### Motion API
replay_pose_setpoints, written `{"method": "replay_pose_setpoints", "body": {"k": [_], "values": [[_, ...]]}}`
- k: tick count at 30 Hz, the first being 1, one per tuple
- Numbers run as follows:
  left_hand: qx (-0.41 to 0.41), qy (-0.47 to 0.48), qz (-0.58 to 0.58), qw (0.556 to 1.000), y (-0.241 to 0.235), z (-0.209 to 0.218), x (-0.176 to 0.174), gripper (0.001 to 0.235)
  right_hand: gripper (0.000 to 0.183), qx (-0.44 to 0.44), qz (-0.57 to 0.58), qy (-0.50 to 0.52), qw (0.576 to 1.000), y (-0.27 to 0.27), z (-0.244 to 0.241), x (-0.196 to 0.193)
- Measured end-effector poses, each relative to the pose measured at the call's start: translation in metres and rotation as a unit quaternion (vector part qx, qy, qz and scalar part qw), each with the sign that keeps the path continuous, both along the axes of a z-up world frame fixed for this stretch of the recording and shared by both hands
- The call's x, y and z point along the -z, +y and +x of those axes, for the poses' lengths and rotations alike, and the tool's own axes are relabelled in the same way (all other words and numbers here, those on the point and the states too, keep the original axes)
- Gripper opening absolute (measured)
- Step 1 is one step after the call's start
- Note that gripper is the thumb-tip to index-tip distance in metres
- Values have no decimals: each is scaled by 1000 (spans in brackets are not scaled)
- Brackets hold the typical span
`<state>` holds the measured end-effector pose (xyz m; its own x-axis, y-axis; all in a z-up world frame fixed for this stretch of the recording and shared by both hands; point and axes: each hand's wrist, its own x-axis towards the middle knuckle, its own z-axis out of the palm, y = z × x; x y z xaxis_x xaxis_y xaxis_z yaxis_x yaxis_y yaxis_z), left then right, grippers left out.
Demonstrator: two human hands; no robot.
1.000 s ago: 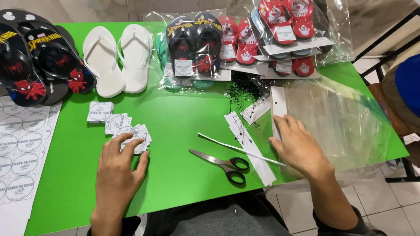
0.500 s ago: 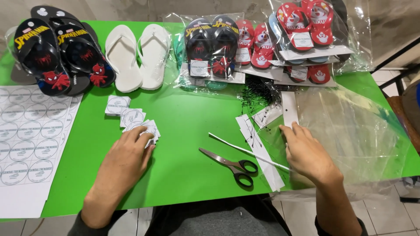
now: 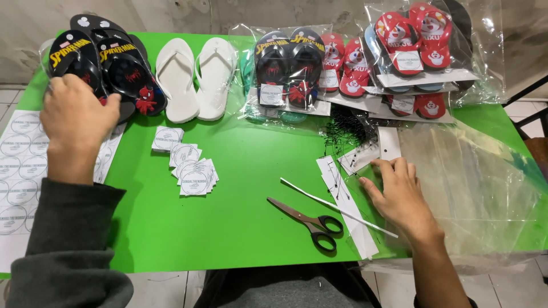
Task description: Packaging flip-flops by attaching a cardboard header, placing them into a plastic bag, and applying a sticker.
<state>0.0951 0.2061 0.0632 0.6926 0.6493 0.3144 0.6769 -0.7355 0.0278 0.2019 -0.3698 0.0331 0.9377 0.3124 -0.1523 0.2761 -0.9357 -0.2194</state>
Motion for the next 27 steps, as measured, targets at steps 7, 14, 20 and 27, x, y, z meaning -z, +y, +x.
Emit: {"method": "replay_pose_setpoints", "body": {"k": [7,14,20,27], "values": [[-80,-23,-83,993,67,45,20,77,51,5,38,17,999,6,-1,-9],[-95,1,28,995,73,60,42,64,47,-16,44,4,999,5,1,-10],[-76,7,79,994,76,63,47,54,46,-14,37,-7,999,4,3,-3],[-15,-97,106,990,82,62,59,43,52,-4,24,11,1000,7,2,-8]]}}
